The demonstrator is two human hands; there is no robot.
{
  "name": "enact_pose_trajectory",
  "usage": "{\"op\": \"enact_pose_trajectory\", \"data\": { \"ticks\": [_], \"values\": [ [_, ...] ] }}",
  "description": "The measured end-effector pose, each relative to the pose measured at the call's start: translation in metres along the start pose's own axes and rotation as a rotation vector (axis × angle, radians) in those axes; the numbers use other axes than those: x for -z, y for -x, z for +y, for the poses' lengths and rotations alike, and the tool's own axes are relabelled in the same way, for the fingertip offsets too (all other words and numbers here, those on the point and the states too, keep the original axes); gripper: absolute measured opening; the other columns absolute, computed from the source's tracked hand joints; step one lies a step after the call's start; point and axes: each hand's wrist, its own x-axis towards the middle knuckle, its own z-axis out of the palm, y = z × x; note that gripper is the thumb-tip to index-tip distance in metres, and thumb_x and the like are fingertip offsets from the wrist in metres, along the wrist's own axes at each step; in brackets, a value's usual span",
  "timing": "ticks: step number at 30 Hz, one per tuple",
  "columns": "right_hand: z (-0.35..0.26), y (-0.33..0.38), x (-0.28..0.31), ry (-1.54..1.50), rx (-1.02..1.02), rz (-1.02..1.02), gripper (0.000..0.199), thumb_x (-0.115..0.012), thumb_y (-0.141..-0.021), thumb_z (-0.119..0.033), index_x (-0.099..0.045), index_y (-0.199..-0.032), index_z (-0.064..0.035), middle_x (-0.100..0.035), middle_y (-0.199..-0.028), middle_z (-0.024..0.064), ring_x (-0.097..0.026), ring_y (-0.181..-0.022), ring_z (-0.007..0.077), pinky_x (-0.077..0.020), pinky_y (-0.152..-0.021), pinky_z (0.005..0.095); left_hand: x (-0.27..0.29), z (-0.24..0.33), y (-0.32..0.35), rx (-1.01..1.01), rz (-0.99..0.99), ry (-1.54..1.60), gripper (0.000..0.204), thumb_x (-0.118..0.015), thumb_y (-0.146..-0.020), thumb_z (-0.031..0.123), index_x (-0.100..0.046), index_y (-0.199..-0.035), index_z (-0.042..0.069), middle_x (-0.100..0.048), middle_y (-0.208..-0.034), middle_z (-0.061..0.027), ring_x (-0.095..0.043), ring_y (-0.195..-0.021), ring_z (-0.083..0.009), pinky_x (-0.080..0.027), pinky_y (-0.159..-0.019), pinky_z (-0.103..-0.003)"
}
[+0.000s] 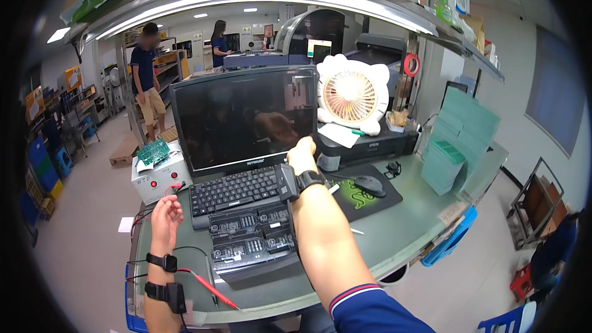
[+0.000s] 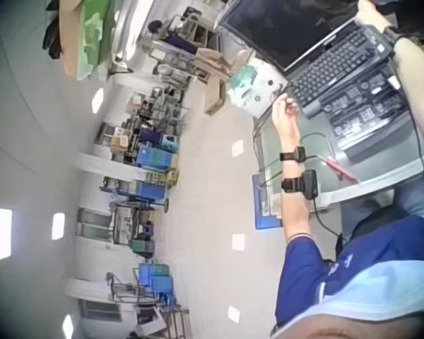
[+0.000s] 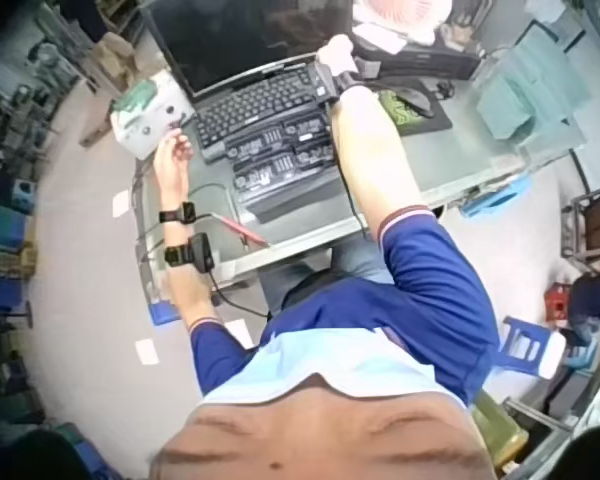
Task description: Test the electrical components of a circuit board using a multimeter and specialized testing tools while referencing a computer monitor.
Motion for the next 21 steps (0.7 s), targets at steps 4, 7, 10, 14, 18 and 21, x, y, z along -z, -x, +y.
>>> {"op": "enact_pose_trajectory", "data": {
  "ticks": [4,7,10,14,18,21],
  "values": [
    [0.026,-0.012,-0.034,0.116,0.118,-0.008,0.045,-0.042,-0.087,-0.027,-0.056,-0.119,0.0014,-0.060,-0.118,0.0201,-0.059,-0.097,0.0317,-0.0471,-0.085,0.0421,0.013,0.000,0.005,0.040,0.082,-0.023,0.017,-0.048,-0.096,0.016,-0.059,-0.105,0.008,-0.060,-0.088,0.0003,-0.056,-0.078,-0.0075,-0.045,-0.068,-0.024],
    [0.025,-0.022,-0.062,0.249,0.056,0.000,0.041,-0.049,-0.083,-0.022,-0.058,-0.115,0.0013,-0.062,-0.114,0.0187,-0.061,-0.095,0.0287,-0.0477,-0.084,0.0390,0.020,0.001,0.003,0.046,0.121,-0.016,0.016,-0.047,-0.096,0.016,-0.060,-0.103,0.008,-0.060,-0.088,0.0002,-0.056,-0.078,-0.0073,-0.045,-0.068,-0.023],
    [0.019,-0.039,-0.076,0.391,-0.006,0.003,0.037,-0.057,-0.080,-0.017,-0.060,-0.112,0.0011,-0.063,-0.110,0.0172,-0.062,-0.094,0.0258,-0.0483,-0.084,0.0360,0.019,-0.006,0.002,0.063,0.108,-0.097,0.016,-0.048,-0.096,0.017,-0.059,-0.103,0.009,-0.058,-0.088,0.0009,-0.055,-0.079,-0.0075,-0.044,-0.070,-0.024],
    [0.021,-0.058,-0.084,0.579,-0.109,0.012,0.034,-0.067,-0.075,-0.010,-0.063,-0.107,0.0009,-0.065,-0.104,0.0152,-0.064,-0.091,0.0219,-0.0492,-0.083,0.0319,0.021,-0.009,-0.001,0.075,0.115,-0.094,0.016,-0.047,-0.096,0.016,-0.059,-0.103,0.008,-0.058,-0.088,0.0008,-0.055,-0.080,-0.0075,-0.044,-0.070,-0.024],
    [0.040,-0.075,-0.082,0.739,-0.197,-0.014,0.034,-0.075,-0.071,-0.005,-0.065,-0.103,0.0008,-0.066,-0.100,0.0137,-0.065,-0.090,0.0189,-0.0498,-0.082,0.0288,0.022,-0.009,-0.003,0.049,0.136,-0.095,0.016,-0.047,-0.097,0.017,-0.058,-0.104,0.008,-0.058,-0.089,0.0007,-0.055,-0.080,-0.0074,-0.044,-0.071,-0.024],
    [0.040,-0.088,-0.062,1.292,0.372,-0.529,0.020,-0.064,-0.079,-0.025,-0.069,-0.087,-0.0076,-0.069,-0.091,0.0096,-0.065,-0.084,0.0238,-0.0534,-0.070,0.0366,0.025,-0.011,-0.005,0.045,0.147,-0.084,0.016,-0.047,-0.097,0.017,-0.059,-0.104,0.008,-0.059,-0.089,0.0005,-0.055,-0.081,-0.0075,-0.044,-0.071,-0.024]
  ]
}}
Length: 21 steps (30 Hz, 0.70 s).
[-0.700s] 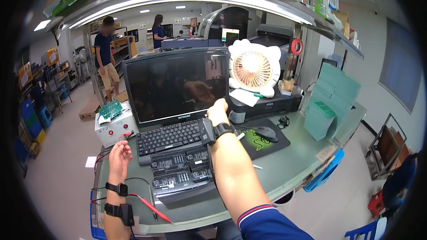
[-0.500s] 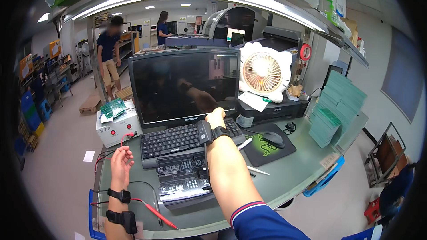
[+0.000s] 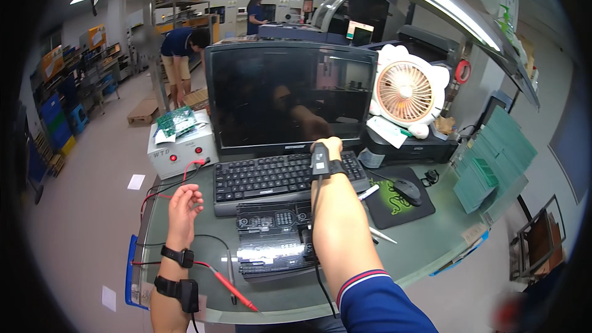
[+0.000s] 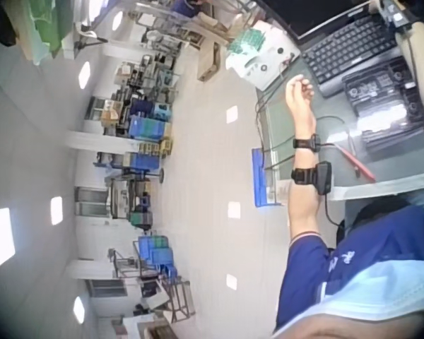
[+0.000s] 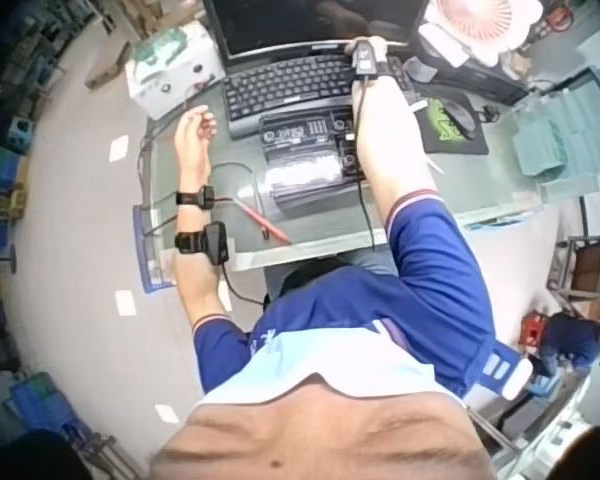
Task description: Test the electrical components of a circuit board using a multimeter and specialized testing tools while referencing a computer monitor.
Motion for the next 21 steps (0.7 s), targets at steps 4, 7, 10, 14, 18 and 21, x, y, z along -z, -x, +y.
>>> {"op": "enact_pose_trajectory", "data": {
  "ticks": [4,7,10,14,18,21],
  "values": [
    [-0.025,0.001,-0.014,-0.431,-0.133,0.194,0.022,-0.066,-0.074,-0.022,-0.071,-0.090,-0.0072,-0.070,-0.094,0.0112,-0.066,-0.086,0.0243,-0.0534,-0.072,0.0365,0.004,-0.004,0.003,0.025,-0.001,-0.005,0.016,-0.047,-0.098,0.017,-0.059,-0.105,0.008,-0.060,-0.090,0.0006,-0.056,-0.081,-0.0076,-0.045,-0.071,-0.024],
    [-0.028,-0.016,-0.013,-0.704,-0.302,0.264,0.023,-0.068,-0.070,-0.015,-0.070,-0.090,-0.0042,-0.070,-0.093,0.0136,-0.066,-0.086,0.0248,-0.0532,-0.073,0.0360,0.002,-0.003,0.004,0.029,-0.029,-0.023,0.016,-0.047,-0.098,0.017,-0.059,-0.105,0.008,-0.060,-0.090,0.0004,-0.056,-0.081,-0.0075,-0.045,-0.071,-0.024],
    [-0.045,-0.037,-0.009,-0.978,-0.482,0.335,0.025,-0.070,-0.067,-0.009,-0.069,-0.090,-0.0012,-0.069,-0.091,0.0160,-0.067,-0.086,0.0253,-0.0530,-0.075,0.0355,-0.001,-0.001,0.005,0.044,-0.032,-0.045,0.016,-0.047,-0.097,0.017,-0.059,-0.105,0.008,-0.060,-0.090,0.0003,-0.056,-0.081,-0.0077,-0.045,-0.072,-0.024],
    [-0.018,-0.041,-0.002,-1.353,-0.774,0.534,0.029,-0.073,-0.062,-0.001,-0.068,-0.090,0.0029,-0.069,-0.090,0.0193,-0.068,-0.086,0.0259,-0.0528,-0.077,0.0348,-0.009,-0.008,0.000,0.035,-0.088,-0.029,0.016,-0.049,-0.097,0.017,-0.059,-0.106,0.009,-0.060,-0.091,0.0005,-0.056,-0.081,-0.0078,-0.045,-0.072,-0.024],
    [-0.060,0.025,-0.001,-0.843,-0.403,0.515,0.034,-0.071,-0.061,0.007,-0.064,-0.094,0.0048,-0.067,-0.091,0.0224,-0.067,-0.091,0.0288,-0.0508,-0.080,0.0355,0.017,-0.011,0.004,0.018,0.051,-0.112,0.016,-0.051,-0.095,0.017,-0.061,-0.106,0.009,-0.061,-0.094,0.0015,-0.056,-0.086,-0.0065,-0.045,-0.071,-0.022],
    [-0.054,0.078,0.042,-1.066,-0.245,0.594,0.025,-0.048,-0.082,-0.012,-0.059,-0.097,0.0041,-0.062,-0.108,0.0184,-0.059,-0.096,0.0278,-0.0462,-0.083,0.0371,0.016,-0.018,-0.001,0.019,0.058,-0.209,0.022,-0.051,-0.094,0.022,-0.058,-0.113,0.012,-0.058,-0.112,0.0007,-0.051,-0.104,-0.0093,-0.040,-0.085,-0.029]
  ]
}}
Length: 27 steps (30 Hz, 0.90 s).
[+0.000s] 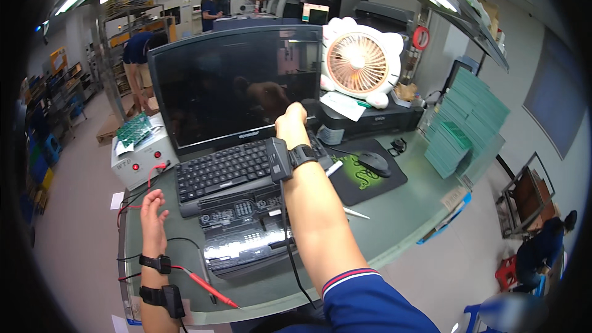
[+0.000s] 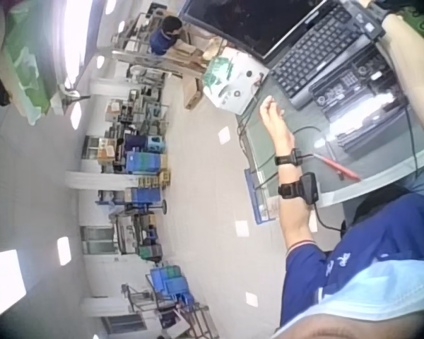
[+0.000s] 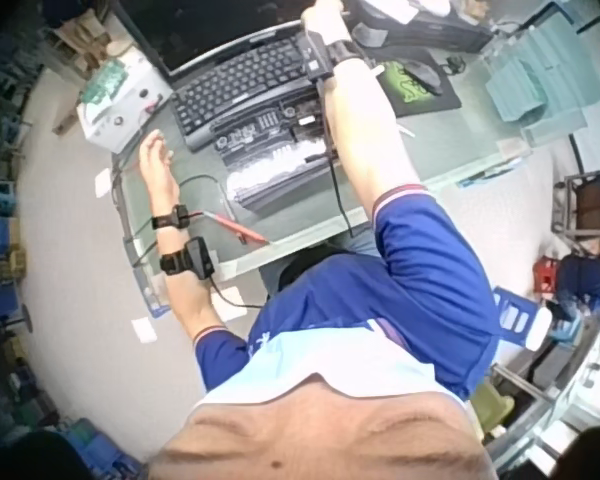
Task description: Test the electrical components of a circuit board using a multimeter and specialized testing tools while referencing a computer monitor.
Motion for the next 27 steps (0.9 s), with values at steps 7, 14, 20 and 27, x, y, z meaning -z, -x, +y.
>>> {"op": "enact_pose_trajectory", "data": {
  "ticks": [7,14,20,27],
  "values": [
    [0.040,-0.043,0.114,-0.068,-0.013,-0.233,0.038,-0.058,-0.087,-0.031,-0.059,-0.118,-0.0092,-0.061,-0.119,0.0037,-0.051,-0.111,0.0157,-0.0320,-0.101,0.0426,0.006,-0.011,-0.006,0.106,-0.004,-0.106,0.046,-0.050,-0.094,0.029,-0.042,-0.137,0.013,-0.038,-0.142,-0.0038,-0.034,-0.132,-0.0197,-0.023,-0.108,-0.038],
    [0.115,-0.045,0.160,0.440,0.026,-0.420,0.041,-0.055,-0.093,-0.031,-0.058,-0.120,-0.0003,-0.064,-0.110,0.0143,-0.058,-0.104,0.0238,-0.0437,-0.092,0.0347,-0.019,-0.014,-0.011,0.219,-0.111,0.128,0.046,-0.053,-0.095,0.024,-0.042,-0.137,0.009,-0.051,-0.130,-0.0073,-0.047,-0.122,-0.0175,-0.034,-0.102,-0.032],
    [0.116,-0.033,0.162,0.760,0.190,-0.329,0.055,-0.047,-0.092,-0.049,-0.055,-0.127,-0.0080,-0.061,-0.121,0.0195,-0.054,-0.119,0.0351,-0.0402,-0.100,0.0424,-0.032,-0.019,-0.025,0.153,-0.107,0.295,0.041,-0.053,-0.095,0.013,-0.041,-0.132,-0.001,-0.055,-0.125,-0.0112,-0.052,-0.118,-0.0185,-0.037,-0.103,-0.031],
    [0.096,0.014,0.180,0.734,0.263,-0.419,0.048,-0.054,-0.093,-0.036,-0.051,-0.128,-0.0030,-0.060,-0.122,0.0207,-0.054,-0.119,0.0346,-0.0443,-0.095,0.0403,-0.030,0.013,-0.009,0.176,-0.076,-0.058,0.044,-0.055,-0.094,0.017,-0.044,-0.134,0.002,-0.052,-0.132,-0.0097,-0.044,-0.127,-0.0202,-0.032,-0.107,-0.031]
  ]
}}
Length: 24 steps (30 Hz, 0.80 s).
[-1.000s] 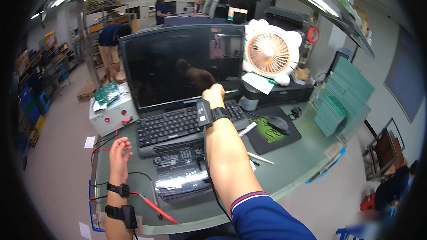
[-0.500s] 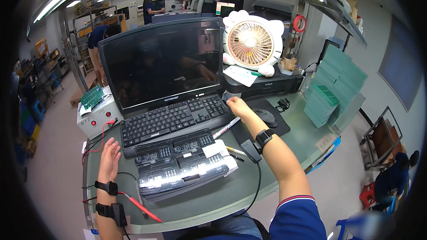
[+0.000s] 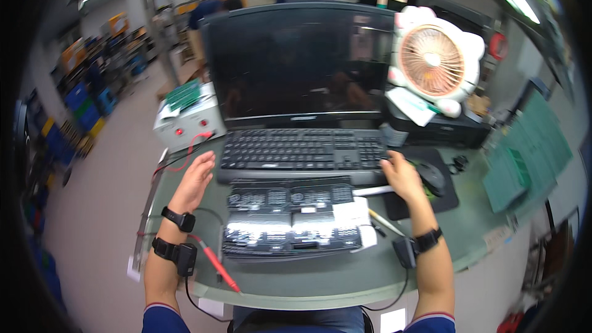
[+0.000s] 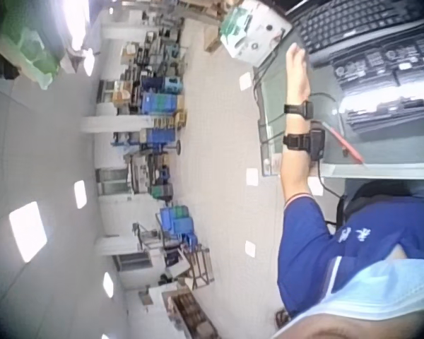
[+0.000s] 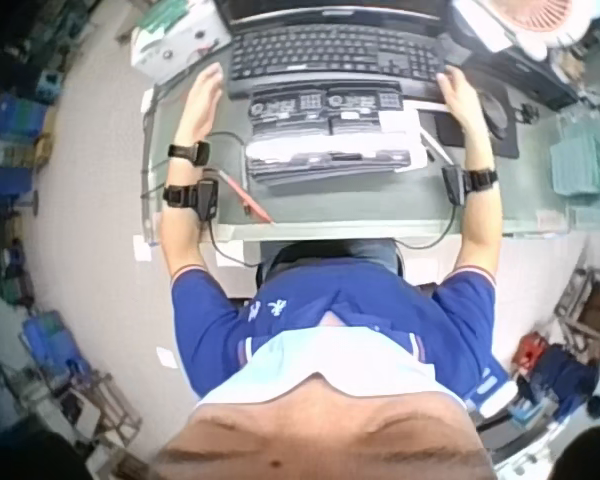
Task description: Test the electrical components of a circuit board using a multimeter and specialized testing tools while referencing a computer monitor.
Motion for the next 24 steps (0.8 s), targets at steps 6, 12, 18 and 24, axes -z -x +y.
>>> {"op": "enact_pose_trajectory", "data": {
  "ticks": [6,12,18,24],
  "values": [
    [0.015,0.014,0.034,-0.219,0.188,0.082,0.033,-0.058,-0.092,-0.014,-0.057,-0.122,-0.0013,-0.058,-0.116,0.0120,-0.057,-0.103,0.0209,-0.0453,-0.091,0.0318,0.011,0.043,0.114,-0.342,-0.010,-0.988,0.031,-0.054,-0.093,0.025,-0.054,-0.071,0.004,-0.054,-0.063,-0.0110,-0.050,-0.054,-0.0256,-0.042,-0.054,-0.036],
    [0.016,0.011,0.013,-0.191,0.376,0.112,0.029,-0.057,-0.091,-0.009,-0.058,-0.120,-0.0016,-0.060,-0.116,0.0100,-0.057,-0.108,0.0206,-0.0441,-0.094,0.0322,-0.011,0.009,0.171,-0.232,-0.112,-1.379,0.045,-0.067,-0.074,0.052,-0.059,-0.062,0.010,-0.058,-0.057,-0.0052,-0.060,-0.056,-0.0287,-0.046,-0.054,-0.040],
    [-0.014,0.034,0.032,-0.092,0.444,0.028,0.026,-0.059,-0.089,-0.014,-0.061,-0.111,-0.0006,-0.062,-0.112,0.0159,-0.058,-0.109,0.0314,-0.0445,-0.094,0.0375,0.004,0.009,0.164,-0.005,-0.070,-1.254,0.023,-0.064,-0.077,0.030,-0.057,-0.075,0.008,-0.061,-0.069,-0.0080,-0.061,-0.062,-0.0270,-0.047,-0.057,-0.039],
    [-0.019,0.042,0.068,-0.007,0.615,-0.196,0.028,-0.059,-0.090,-0.018,-0.061,-0.112,-0.0008,-0.064,-0.107,0.0157,-0.060,-0.103,0.0320,-0.0471,-0.090,0.0393,0.027,-0.001,0.145,0.128,0.121,-0.376,0.019,-0.057,-0.087,0.009,-0.040,-0.096,0.005,-0.051,-0.069,-0.0022,-0.049,-0.056,-0.0124,-0.042,-0.052,-0.026]
  ]
}}
